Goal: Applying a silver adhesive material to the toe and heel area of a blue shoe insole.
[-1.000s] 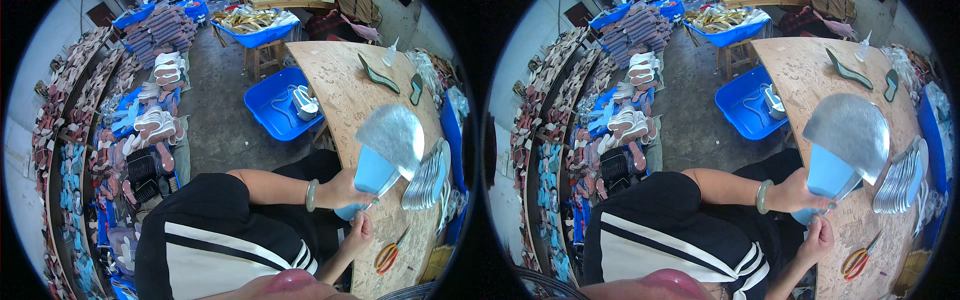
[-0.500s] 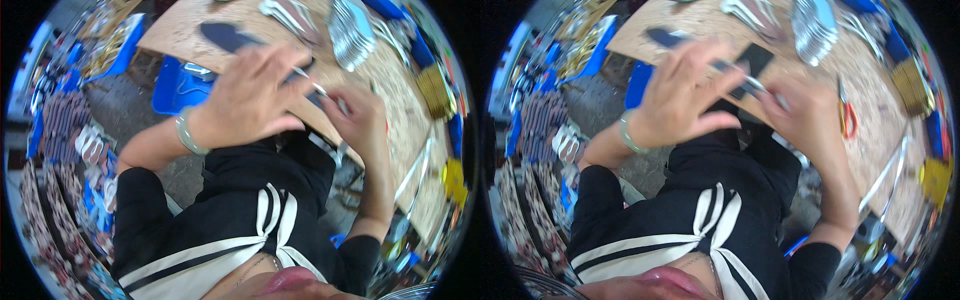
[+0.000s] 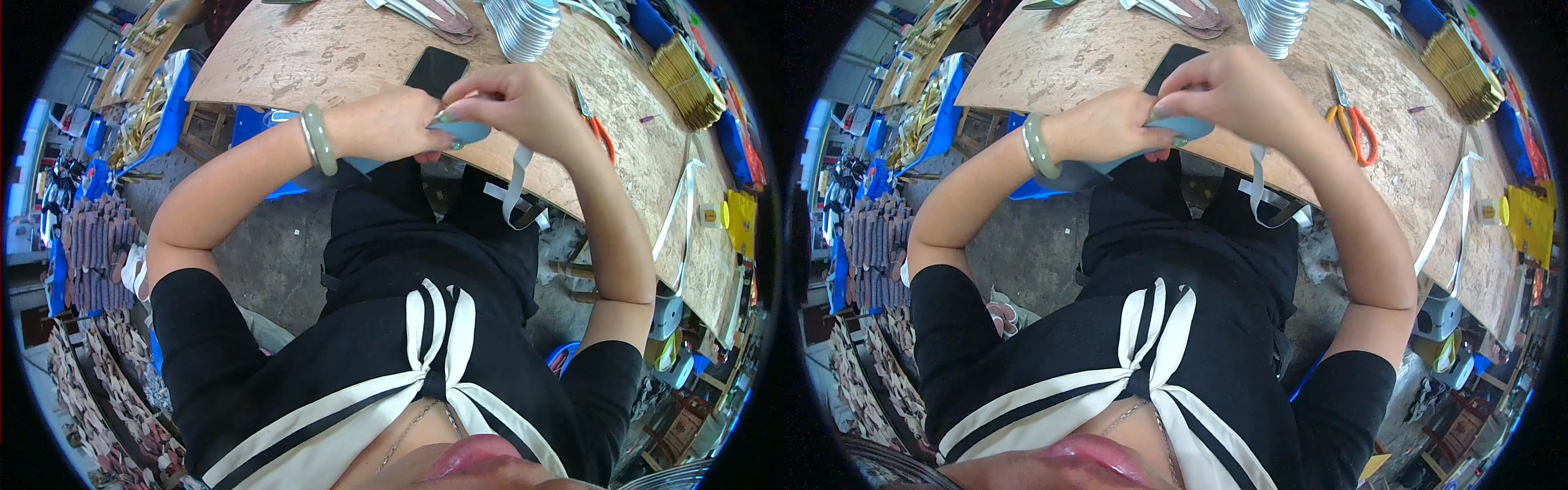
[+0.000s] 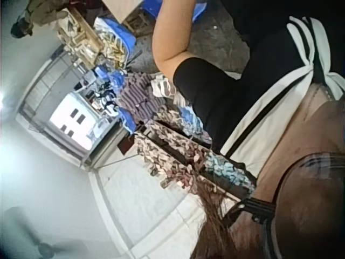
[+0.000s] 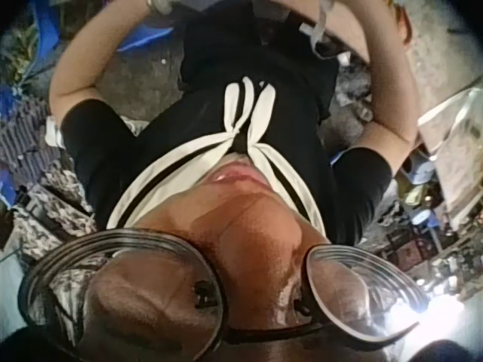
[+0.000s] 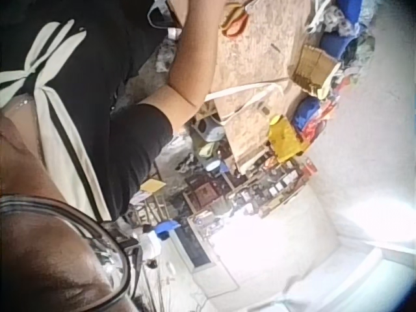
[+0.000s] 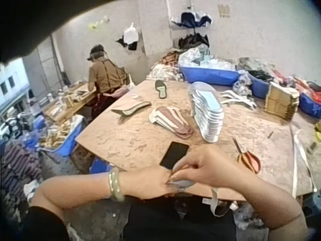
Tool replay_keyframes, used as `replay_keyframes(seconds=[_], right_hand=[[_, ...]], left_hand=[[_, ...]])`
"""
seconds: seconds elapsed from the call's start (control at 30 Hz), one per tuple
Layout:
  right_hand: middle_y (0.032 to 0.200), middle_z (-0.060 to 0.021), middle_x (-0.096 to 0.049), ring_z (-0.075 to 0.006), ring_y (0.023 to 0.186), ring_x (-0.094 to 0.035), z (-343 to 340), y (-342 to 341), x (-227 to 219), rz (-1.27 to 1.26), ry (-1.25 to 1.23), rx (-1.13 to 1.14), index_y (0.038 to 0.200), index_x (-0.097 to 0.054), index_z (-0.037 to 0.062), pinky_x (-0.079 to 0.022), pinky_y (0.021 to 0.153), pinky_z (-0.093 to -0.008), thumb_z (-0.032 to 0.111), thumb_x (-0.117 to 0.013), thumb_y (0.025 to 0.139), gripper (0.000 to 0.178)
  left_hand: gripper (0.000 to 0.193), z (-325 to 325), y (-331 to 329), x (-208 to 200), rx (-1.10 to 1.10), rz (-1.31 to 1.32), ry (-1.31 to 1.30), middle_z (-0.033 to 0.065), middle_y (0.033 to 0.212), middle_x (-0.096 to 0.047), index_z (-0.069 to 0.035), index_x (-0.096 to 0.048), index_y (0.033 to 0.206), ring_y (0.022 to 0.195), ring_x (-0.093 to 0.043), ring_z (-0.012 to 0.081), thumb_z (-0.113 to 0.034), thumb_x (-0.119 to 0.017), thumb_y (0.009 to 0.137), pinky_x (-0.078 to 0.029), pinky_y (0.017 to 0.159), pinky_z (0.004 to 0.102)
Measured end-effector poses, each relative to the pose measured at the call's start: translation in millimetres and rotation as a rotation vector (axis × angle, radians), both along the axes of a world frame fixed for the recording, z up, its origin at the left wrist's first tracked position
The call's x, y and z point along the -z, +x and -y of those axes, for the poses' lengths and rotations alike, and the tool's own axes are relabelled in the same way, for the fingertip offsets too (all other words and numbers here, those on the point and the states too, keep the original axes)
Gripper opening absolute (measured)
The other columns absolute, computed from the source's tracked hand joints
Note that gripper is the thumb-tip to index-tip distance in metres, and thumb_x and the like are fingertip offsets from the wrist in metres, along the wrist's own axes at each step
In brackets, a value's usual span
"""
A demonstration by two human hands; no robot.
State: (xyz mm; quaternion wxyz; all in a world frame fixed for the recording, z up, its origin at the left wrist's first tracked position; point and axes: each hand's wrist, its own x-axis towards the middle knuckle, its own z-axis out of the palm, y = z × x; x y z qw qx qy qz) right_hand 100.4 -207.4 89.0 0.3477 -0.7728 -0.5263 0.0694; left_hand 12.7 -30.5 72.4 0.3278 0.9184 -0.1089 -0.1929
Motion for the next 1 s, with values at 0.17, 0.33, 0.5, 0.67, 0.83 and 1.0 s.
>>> replay_keyframes(seconds=[0.17,0.33,0.5,0.67,0.83,1.0], right_hand=[[0.074,-0.0020,-0.065,-0.0024,0.058,-0.054,33.7,19.7,8.6,-0.617,0.277,0.004,0.098,-0.069,0.0044,-0.041,0.051,-0.0142,0.017,-0.064,0.085,0.019],[0.078,-0.0020,-0.065,-0.0007,0.060,-0.054,49.9,11.5,10.3,-0.723,0.498,-0.018,0.101,-0.062,0.0059,-0.040,0.050,-0.0133,0.011,-0.066,0.083,0.019],[0.077,-0.0011,-0.063,-0.0007,0.060,-0.053,57.6,1.0,34.3,-0.845,0.680,0.062,0.095,-0.058,0.0071,-0.039,0.049,-0.0135,0.010,-0.066,0.084,0.015],[0.080,-0.0009,-0.063,-0.0011,0.060,-0.051,40.4,-20.5,56.0,-0.969,0.916,0.074,0.096,-0.054,0.0089,-0.035,0.047,-0.0140,0.006,-0.065,0.084,0.017],[0.079,0.0014,-0.061,0.0001,0.060,-0.048,12.5,-38.4,55.3,-1.089,1.151,0.105,0.099,-0.053,0.0083,-0.033,0.048,-0.0146,0.006,-0.061,0.086,0.016],[0.076,0.0009,-0.061,-0.0019,0.062,-0.053,8.1,-38.0,41.3,-0.893,0.939,0.173,0.109,-0.059,0.0035,-0.036,0.050,-0.0153,0.012,-0.063,0.088,0.023]], left_hand=[[0.025,13.2,-13.2,-12.8,-0.066,-0.114,-0.110,0.0085,0.078,-0.066,0.002,-0.060,0.097,0.071,-0.065,0.0148,-0.020,-0.060,0.085,-0.051,0.070,0.0278],[0.033,21.9,-29.5,-7.4,-0.151,-0.142,-0.525,0.0084,0.079,-0.066,0.002,-0.055,0.105,0.072,-0.064,0.0129,-0.025,-0.062,0.089,-0.051,0.068,0.0258],[0.027,32.4,-34.4,1.0,-0.225,-0.116,-0.712,0.0082,0.081,-0.066,0.002,-0.055,0.104,0.070,-0.064,0.0126,-0.021,-0.060,0.091,-0.053,0.068,0.0265],[0.030,40.3,-30.6,15.2,-0.274,0.027,-0.945,0.0077,0.084,-0.066,0.001,-0.056,0.108,0.074,-0.064,0.0117,-0.023,-0.060,0.091,-0.052,0.071,0.0250],[0.028,47.8,-22.8,28.3,-0.332,0.163,-1.027,0.0073,0.088,-0.066,0.000,-0.056,0.110,0.078,-0.063,0.0121,-0.021,-0.058,0.092,-0.050,0.073,0.0251],[0.028,46.7,-20.4,37.1,-0.476,0.315,-1.065,0.0063,0.097,-0.065,0.001,-0.057,0.111,0.085,-0.062,0.0110,-0.021,-0.057,0.093,-0.049,0.078,0.0243]])
